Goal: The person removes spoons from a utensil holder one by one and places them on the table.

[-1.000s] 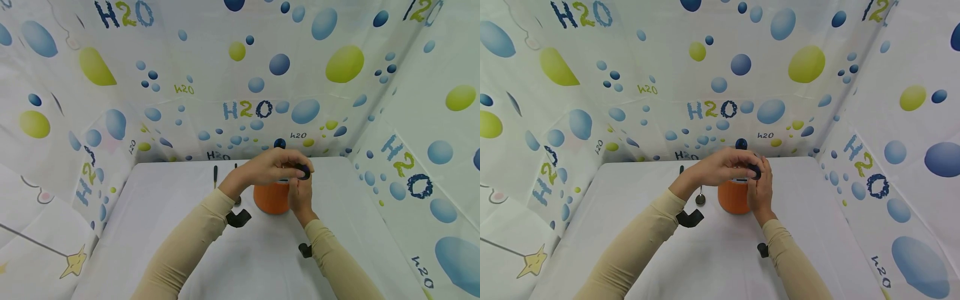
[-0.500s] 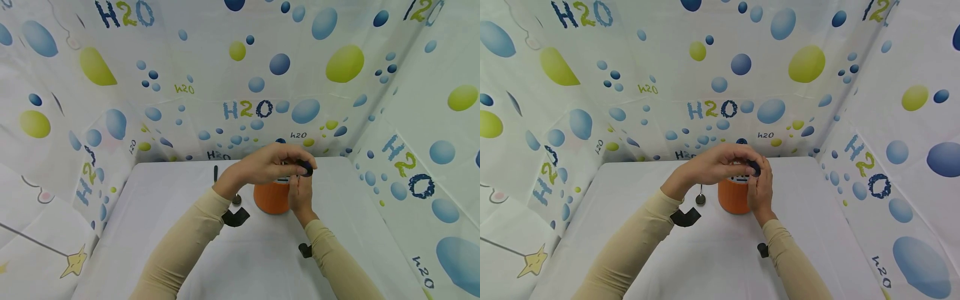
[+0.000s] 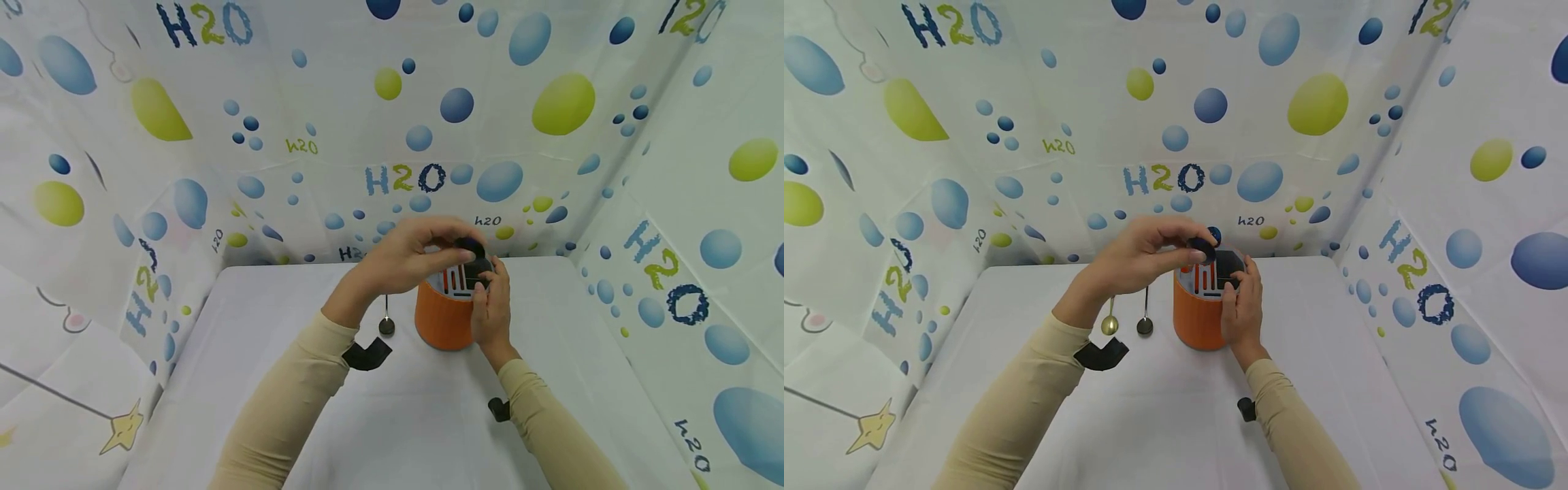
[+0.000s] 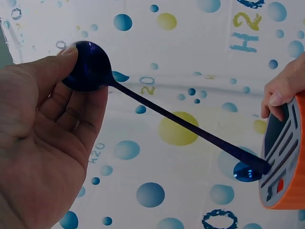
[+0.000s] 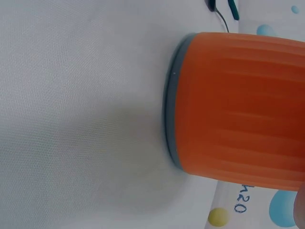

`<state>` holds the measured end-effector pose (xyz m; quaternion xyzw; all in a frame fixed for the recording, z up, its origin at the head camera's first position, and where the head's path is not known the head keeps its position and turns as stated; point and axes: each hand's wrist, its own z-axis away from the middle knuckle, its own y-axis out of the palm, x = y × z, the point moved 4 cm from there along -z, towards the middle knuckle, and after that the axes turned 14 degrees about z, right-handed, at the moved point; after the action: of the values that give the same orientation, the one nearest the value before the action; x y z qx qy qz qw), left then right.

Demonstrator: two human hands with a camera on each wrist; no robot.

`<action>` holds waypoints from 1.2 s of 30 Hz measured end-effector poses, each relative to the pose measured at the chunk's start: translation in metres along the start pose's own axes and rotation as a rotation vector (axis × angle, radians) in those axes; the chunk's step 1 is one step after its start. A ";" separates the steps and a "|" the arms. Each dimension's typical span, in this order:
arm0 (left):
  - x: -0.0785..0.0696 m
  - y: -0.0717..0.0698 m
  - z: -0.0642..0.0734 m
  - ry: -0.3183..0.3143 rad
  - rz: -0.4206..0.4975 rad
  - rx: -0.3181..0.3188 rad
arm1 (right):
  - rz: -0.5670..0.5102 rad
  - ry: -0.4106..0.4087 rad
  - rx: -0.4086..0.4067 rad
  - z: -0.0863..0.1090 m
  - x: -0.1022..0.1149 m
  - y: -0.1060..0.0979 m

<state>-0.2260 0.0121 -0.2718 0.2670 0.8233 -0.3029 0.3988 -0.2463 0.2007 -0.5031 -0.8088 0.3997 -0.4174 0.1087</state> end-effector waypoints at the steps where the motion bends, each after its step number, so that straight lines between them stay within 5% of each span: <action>1: 0.001 -0.002 0.002 -0.006 -0.003 -0.025 | -0.003 0.005 0.004 0.000 0.000 0.000; 6: 0.005 -0.009 0.013 -0.041 -0.009 -0.128 | -0.005 0.034 0.022 0.000 0.000 0.000; 13: 0.015 -0.010 0.027 -0.096 0.016 -0.182 | 0.015 0.041 0.026 -0.001 0.000 -0.001; 36: 0.088 0.003 0.079 -0.415 0.125 -0.234 | 0.013 0.046 0.033 0.000 -0.003 -0.001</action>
<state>-0.2326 -0.0245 -0.3837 0.2015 0.7352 -0.2287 0.6054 -0.2467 0.2036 -0.5042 -0.7945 0.4004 -0.4417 0.1153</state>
